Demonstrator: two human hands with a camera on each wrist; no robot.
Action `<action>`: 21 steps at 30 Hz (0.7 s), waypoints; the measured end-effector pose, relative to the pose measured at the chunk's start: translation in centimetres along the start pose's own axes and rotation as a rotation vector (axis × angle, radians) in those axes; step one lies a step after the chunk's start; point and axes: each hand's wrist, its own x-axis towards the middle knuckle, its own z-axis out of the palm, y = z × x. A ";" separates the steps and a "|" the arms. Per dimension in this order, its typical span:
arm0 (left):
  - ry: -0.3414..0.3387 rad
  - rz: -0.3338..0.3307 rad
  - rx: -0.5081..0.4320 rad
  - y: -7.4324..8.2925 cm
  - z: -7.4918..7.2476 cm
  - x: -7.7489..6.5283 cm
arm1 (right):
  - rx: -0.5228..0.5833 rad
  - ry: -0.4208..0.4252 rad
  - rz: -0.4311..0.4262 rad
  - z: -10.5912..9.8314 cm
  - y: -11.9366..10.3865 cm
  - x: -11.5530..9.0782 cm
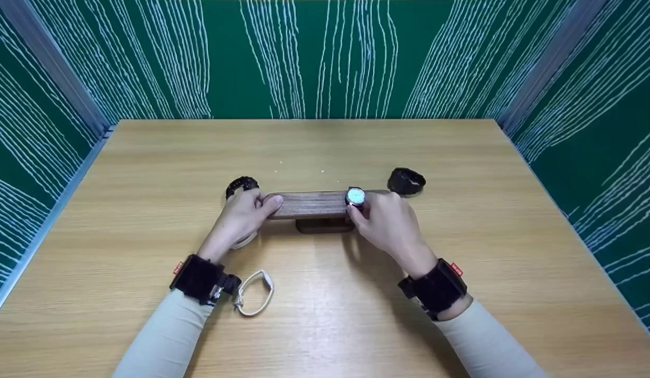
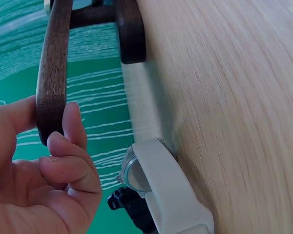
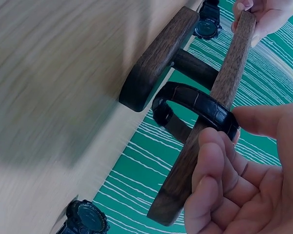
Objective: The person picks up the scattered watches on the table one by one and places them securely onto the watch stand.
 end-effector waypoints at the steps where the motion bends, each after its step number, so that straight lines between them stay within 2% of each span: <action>1: 0.000 -0.001 -0.005 0.0 0.0 0.0 | -0.001 0.000 0.000 0.0 0.0 0.0; 13: -0.004 -0.015 -0.011 0.1 0.0 0.0 | 0.007 0.010 -0.024 0.4 -0.8 0.3; 21: 0.013 0.010 0.022 -0.1 0.1 0.2 | -0.006 0.036 -0.047 0.7 -1.2 0.3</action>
